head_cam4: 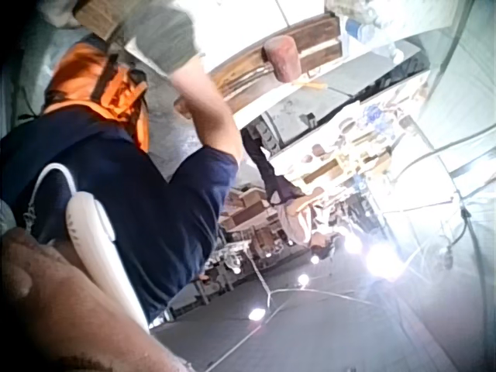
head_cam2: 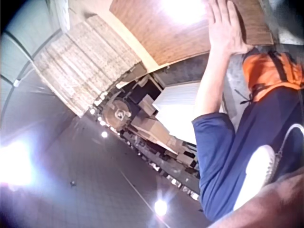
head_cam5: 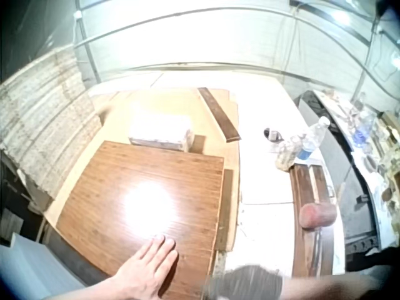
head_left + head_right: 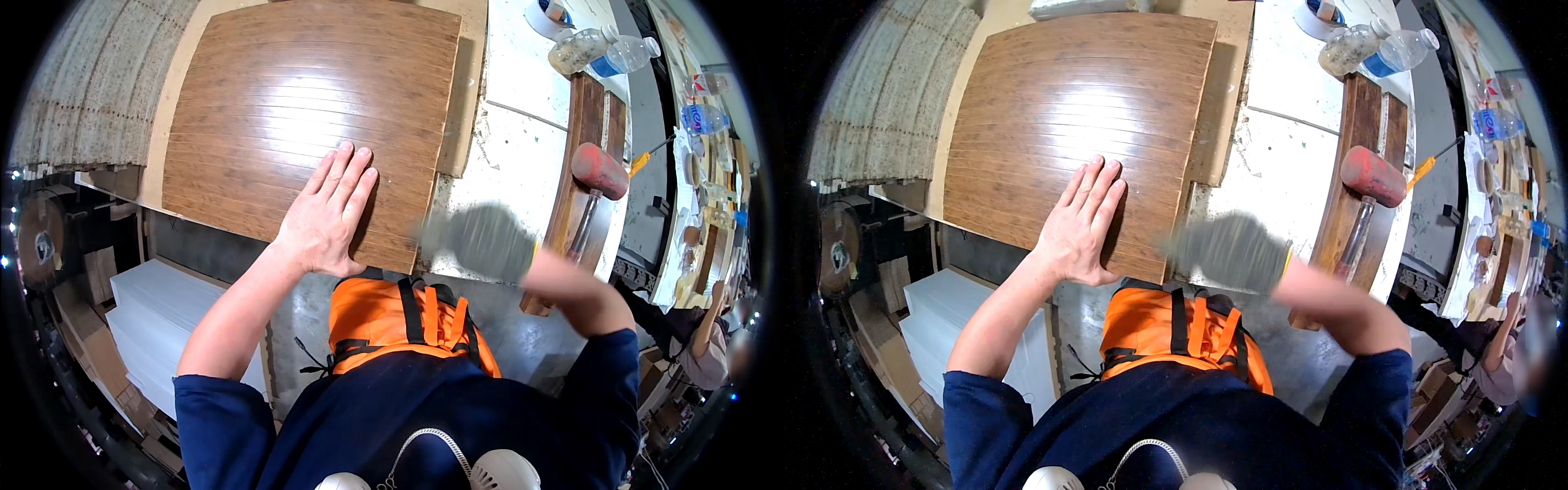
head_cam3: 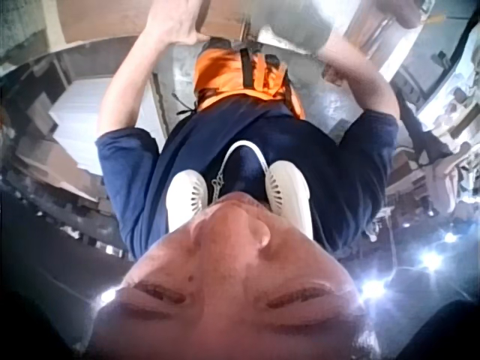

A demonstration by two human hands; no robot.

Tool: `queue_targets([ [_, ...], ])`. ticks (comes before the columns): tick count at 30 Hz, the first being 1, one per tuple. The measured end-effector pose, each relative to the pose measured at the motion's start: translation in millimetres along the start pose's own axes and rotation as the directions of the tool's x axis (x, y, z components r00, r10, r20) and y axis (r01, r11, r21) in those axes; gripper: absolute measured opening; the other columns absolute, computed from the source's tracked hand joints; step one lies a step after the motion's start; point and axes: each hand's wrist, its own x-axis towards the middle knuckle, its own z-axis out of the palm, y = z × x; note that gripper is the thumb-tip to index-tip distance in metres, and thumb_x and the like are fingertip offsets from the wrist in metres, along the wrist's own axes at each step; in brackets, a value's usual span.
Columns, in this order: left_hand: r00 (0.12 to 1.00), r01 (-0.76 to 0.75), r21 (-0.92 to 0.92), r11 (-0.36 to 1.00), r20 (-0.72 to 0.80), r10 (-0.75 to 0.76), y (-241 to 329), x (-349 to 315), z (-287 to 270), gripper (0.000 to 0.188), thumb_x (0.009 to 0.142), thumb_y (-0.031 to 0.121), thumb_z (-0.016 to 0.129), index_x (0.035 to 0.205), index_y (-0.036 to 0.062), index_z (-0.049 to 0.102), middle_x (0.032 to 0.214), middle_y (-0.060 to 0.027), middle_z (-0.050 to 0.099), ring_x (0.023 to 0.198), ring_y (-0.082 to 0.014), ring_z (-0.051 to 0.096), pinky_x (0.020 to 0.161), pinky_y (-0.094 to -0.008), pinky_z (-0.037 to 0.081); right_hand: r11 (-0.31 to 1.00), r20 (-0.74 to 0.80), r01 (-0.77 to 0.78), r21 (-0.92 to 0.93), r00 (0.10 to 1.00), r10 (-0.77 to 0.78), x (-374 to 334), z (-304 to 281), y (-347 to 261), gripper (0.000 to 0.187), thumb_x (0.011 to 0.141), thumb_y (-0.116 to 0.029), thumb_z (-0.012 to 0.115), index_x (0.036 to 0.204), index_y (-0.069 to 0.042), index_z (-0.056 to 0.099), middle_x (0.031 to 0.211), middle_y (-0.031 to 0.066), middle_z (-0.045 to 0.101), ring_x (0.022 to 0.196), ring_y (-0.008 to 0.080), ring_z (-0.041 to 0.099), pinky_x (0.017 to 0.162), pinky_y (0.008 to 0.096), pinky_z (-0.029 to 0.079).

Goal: The person cleans the edges of a wood panel using a small handheld blade, applies a thin wood strip to the side, and scrapes away excess material along the joints.

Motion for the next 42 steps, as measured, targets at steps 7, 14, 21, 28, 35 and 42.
queue_targets([
  [7, 1.0, -0.003, -0.009, 1.0, 0.011, 0.003, -1, -2, -1, 0.12, 0.048, 0.047, 0.081, 0.141, -0.0071, 0.028, 0.151, -0.0278, 0.023, 0.142, -0.0441, 0.018, 0.119, -0.0497, 0.014, 0.871, -0.116, -0.113, -0.478, 0.991, 0.064, 46, -38, 33, 0.043, 0.09, -0.013, 0.051, 0.132, -0.021, 0.051, 0.094, 0.0069, 0.071, 0.071, 0.021, 0.07, 0.056, 0.0311, 0.057],
  [14, 1.0, 0.011, -0.008, 1.0, 0.015, -0.011, -2, -5, -2, 0.121, 0.048, 0.048, 0.082, 0.141, -0.0069, 0.028, 0.151, -0.0273, 0.024, 0.143, -0.0439, 0.018, 0.119, -0.0494, 0.014, 0.853, -0.1, -0.029, -0.52, 0.995, -0.027, 47, -52, 24, 0.033, 0.093, -0.015, 0.047, 0.123, -0.022, 0.059, 0.087, 0.0086, 0.069, 0.066, 0.0189, 0.067, 0.055, 0.0337, 0.056],
  [21, 0.998, 0.018, 0.016, 1.0, 0.052, -0.019, 0, -2, -2, 0.123, 0.049, 0.05, 0.082, 0.142, -0.0063, 0.026, 0.152, -0.0263, 0.023, 0.143, -0.0428, 0.018, 0.119, -0.0489, 0.014, 0.995, 0.1, 0.093, -0.046, 0.991, -0.088, 19, -15, 26, 0.032, 0.093, -0.017, 0.05, 0.124, -0.017, 0.06, 0.096, 0.0033, 0.071, 0.07, 0.0175, 0.069, 0.064, 0.0323, 0.057],
  [28, 1.0, 0.013, -0.015, 1.0, 0.023, -0.013, 2, -1, -7, 0.115, 0.05, 0.048, 0.08, 0.139, -0.0068, 0.033, 0.151, -0.0267, 0.024, 0.142, -0.043, 0.02, 0.119, -0.0492, 0.015, 0.912, -0.288, -0.012, -0.411, 0.95, -0.117, 67, -59, 43, 0.034, 0.088, -0.013, 0.051, 0.121, -0.011, 0.059, 0.087, 0.0077, 0.067, 0.067, 0.0206, 0.066, 0.054, 0.0345, 0.054],
  [35, 1.0, 0.012, -0.021, 1.0, 0.013, -0.012, 0, 0, -4, 0.112, 0.05, 0.047, 0.079, 0.138, -0.0074, 0.036, 0.151, -0.027, 0.025, 0.142, -0.0437, 0.021, 0.119, -0.0497, 0.015, 0.965, 0.437, 0.107, 0.241, 0.875, -0.207, 7, -42, -35, 0.032, 0.094, -0.023, 0.055, 0.123, -0.01, 0.06, 0.101, 0.0072, 0.069, 0.085, 0.0213, 0.067, 0.074, 0.0339, 0.055],
  [42, 0.999, -0.003, -0.007, 1.0, 0.034, 0.003, 0, 0, -6, 0.121, 0.048, 0.049, 0.082, 0.141, -0.0074, 0.03, 0.151, -0.0278, 0.024, 0.142, -0.0447, 0.019, 0.118, -0.0504, 0.015, 0.873, -0.445, -0.165, -0.459, 0.893, -0.065, 105, -105, 130, 0.041, 0.092, -0.011, 0.045, 0.131, -0.018, 0.054, 0.092, 0.0138, 0.069, 0.076, 0.0261, 0.068, 0.062, 0.0399, 0.055],
])
